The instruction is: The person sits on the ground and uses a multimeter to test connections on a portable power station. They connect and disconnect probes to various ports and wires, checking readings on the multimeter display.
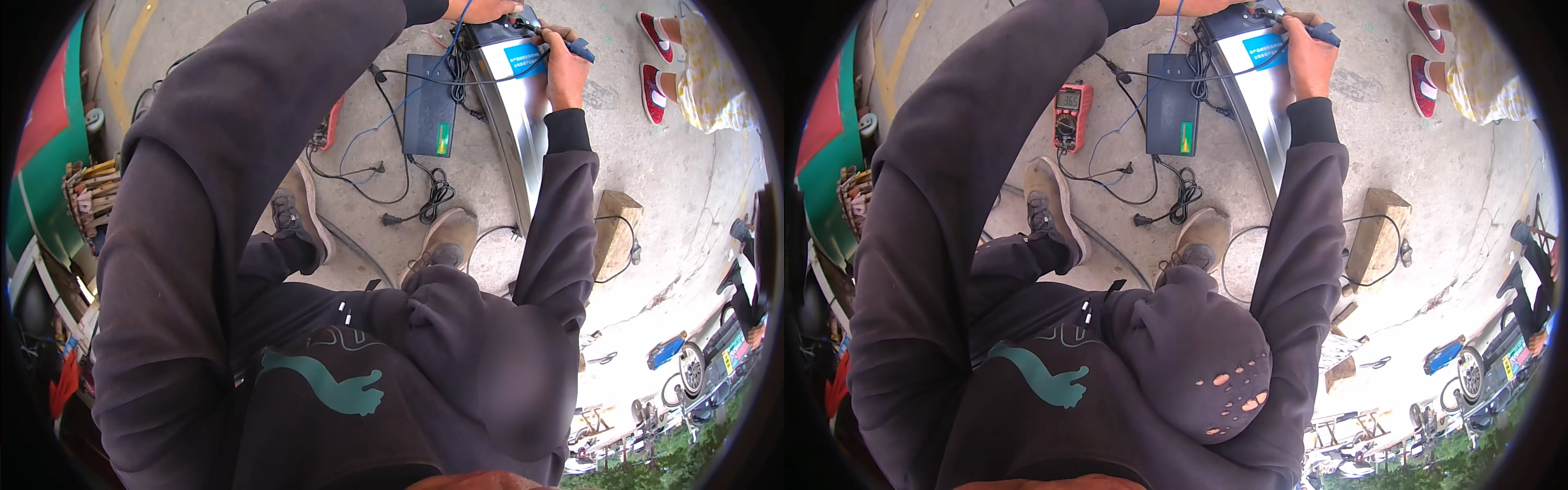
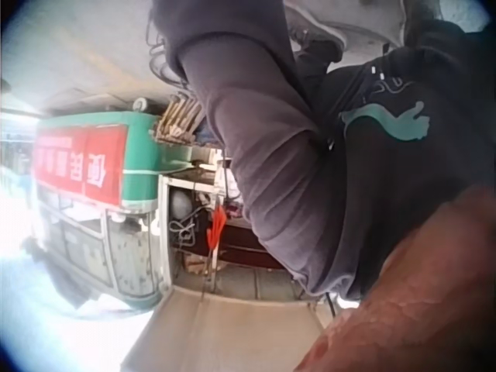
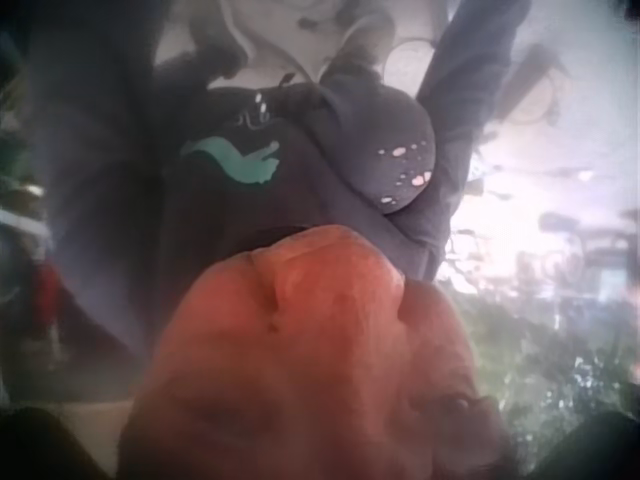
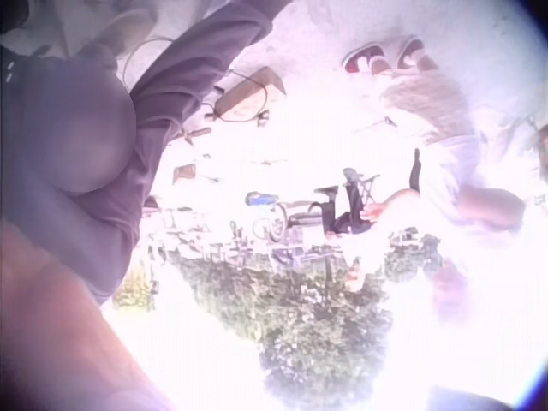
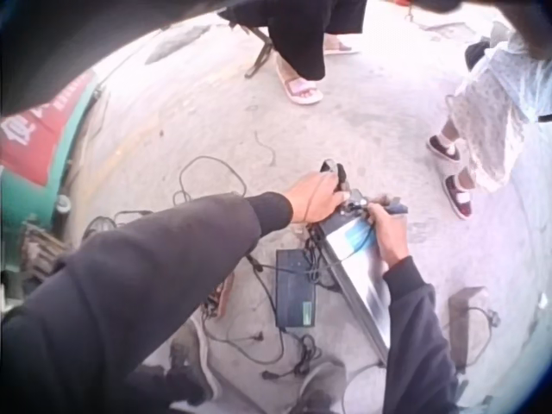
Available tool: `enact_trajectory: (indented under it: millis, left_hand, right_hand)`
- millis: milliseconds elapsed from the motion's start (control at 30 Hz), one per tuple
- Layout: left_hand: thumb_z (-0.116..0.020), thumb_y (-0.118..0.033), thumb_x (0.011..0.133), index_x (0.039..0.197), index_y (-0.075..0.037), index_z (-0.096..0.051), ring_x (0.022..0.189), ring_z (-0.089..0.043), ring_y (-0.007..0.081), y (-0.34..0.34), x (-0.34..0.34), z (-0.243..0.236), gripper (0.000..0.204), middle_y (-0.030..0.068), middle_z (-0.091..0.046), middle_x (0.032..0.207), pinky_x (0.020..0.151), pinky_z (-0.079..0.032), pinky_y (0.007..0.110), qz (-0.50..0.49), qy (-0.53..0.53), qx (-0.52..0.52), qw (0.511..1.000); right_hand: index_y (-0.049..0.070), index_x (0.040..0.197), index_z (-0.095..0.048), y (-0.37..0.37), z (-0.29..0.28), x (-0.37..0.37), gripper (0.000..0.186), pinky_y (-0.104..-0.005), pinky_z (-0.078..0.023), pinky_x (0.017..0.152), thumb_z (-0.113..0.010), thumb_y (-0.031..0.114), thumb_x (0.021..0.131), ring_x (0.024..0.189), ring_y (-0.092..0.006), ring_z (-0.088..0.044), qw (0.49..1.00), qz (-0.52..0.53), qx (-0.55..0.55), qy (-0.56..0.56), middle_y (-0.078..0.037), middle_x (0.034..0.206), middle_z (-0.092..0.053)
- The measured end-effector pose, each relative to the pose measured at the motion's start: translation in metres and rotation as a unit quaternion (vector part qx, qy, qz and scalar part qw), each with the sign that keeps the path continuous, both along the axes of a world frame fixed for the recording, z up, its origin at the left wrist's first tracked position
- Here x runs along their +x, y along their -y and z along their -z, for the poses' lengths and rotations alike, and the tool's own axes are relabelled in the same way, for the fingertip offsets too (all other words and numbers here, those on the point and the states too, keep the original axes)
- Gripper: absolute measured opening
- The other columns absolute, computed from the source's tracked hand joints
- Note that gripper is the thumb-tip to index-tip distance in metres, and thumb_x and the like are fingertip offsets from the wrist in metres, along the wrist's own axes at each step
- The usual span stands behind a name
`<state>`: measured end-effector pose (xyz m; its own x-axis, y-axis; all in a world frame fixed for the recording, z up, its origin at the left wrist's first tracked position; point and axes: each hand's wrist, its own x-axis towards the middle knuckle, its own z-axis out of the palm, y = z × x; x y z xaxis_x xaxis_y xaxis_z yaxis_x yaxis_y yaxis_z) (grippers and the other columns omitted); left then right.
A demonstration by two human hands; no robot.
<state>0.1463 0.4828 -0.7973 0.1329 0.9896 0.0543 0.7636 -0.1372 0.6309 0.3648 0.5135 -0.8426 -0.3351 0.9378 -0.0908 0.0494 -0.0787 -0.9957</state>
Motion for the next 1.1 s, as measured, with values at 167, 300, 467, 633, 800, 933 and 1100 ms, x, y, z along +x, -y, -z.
enact_trajectory:
  millis: [167,300,467,633,800,933,1100]
  left_hand:
    - [-0.060,-0.025,0.090,0.089,0.001,-0.069,0.089,-0.067,0.0439,-0.001,0.003,0.006,0.028,0.0258,-0.069,0.089,0.077,-0.052,0.050,-0.009,-0.008,0.027,1.000]
    - [-0.060,-0.023,0.089,0.086,0.000,-0.070,0.086,-0.068,0.0434,-0.002,0.004,0.000,0.026,0.0258,-0.069,0.086,0.075,-0.053,0.050,0.012,0.018,-0.004,1.000]
    - [-0.060,-0.023,0.088,0.085,0.000,-0.070,0.084,-0.068,0.0435,-0.001,0.003,0.000,0.026,0.0262,-0.069,0.084,0.074,-0.053,0.049,0.012,0.029,-0.002,1.000]
    - [-0.060,-0.023,0.088,0.084,0.002,-0.069,0.084,-0.068,0.0441,0.000,0.001,-0.003,0.027,0.0267,-0.068,0.084,0.074,-0.053,0.050,0.011,-0.012,0.007,1.000]
    - [-0.061,-0.024,0.089,0.086,0.003,-0.069,0.086,-0.068,0.0442,-0.010,0.003,-0.001,0.028,0.0275,-0.069,0.085,0.077,-0.054,0.050,0.023,-0.012,-0.002,1.000]
    - [-0.061,-0.025,0.089,0.090,0.003,-0.070,0.088,-0.069,0.0435,-0.013,-0.001,0.003,0.028,0.0276,-0.069,0.088,0.078,-0.054,0.050,0.034,-0.016,-0.006,0.999]
    - [-0.060,-0.023,0.090,0.093,0.004,-0.069,0.089,-0.069,0.0433,-0.015,0.000,0.001,0.029,0.0280,-0.069,0.090,0.078,-0.054,0.049,0.040,-0.043,-0.011,0.998]
  right_hand:
    - [0.002,0.094,-0.072,-0.013,0.016,0.008,0.011,-0.0190,-0.039,0.061,-0.065,0.011,0.092,0.070,-0.0062,-0.058,1.000,-0.003,-0.023,-0.004,-0.004,0.080,-0.072]
    - [0.003,0.094,-0.071,-0.014,0.020,0.010,0.011,-0.0188,-0.039,0.061,-0.064,0.010,0.092,0.070,-0.0058,-0.058,1.000,-0.008,-0.015,-0.021,-0.004,0.081,-0.072]
    - [0.003,0.093,-0.072,-0.012,0.021,0.008,0.010,-0.0189,-0.039,0.061,-0.064,0.010,0.092,0.070,-0.0056,-0.057,0.999,-0.008,-0.025,-0.024,-0.004,0.082,-0.073]
    - [0.002,0.096,-0.073,-0.013,0.028,0.010,0.012,-0.0199,-0.044,0.067,-0.064,0.009,0.093,0.075,-0.0079,-0.062,1.000,-0.020,-0.007,-0.002,-0.005,0.082,-0.073]
    - [-0.001,0.097,-0.073,-0.028,0.040,0.018,0.014,-0.0267,-0.049,0.092,-0.063,0.008,0.093,0.088,-0.0156,-0.069,0.999,-0.021,0.014,-0.033,-0.010,0.088,-0.075]
    - [0.000,0.100,-0.074,-0.031,0.050,0.017,0.015,-0.0264,-0.048,0.094,-0.064,0.008,0.093,0.091,-0.0156,-0.069,0.999,-0.029,0.023,-0.026,-0.010,0.090,-0.076]
    - [0.000,0.101,-0.074,-0.032,0.049,0.020,0.016,-0.0247,-0.047,0.094,-0.063,0.009,0.094,0.090,-0.0149,-0.068,0.998,-0.038,0.030,-0.029,-0.010,0.091,-0.076]
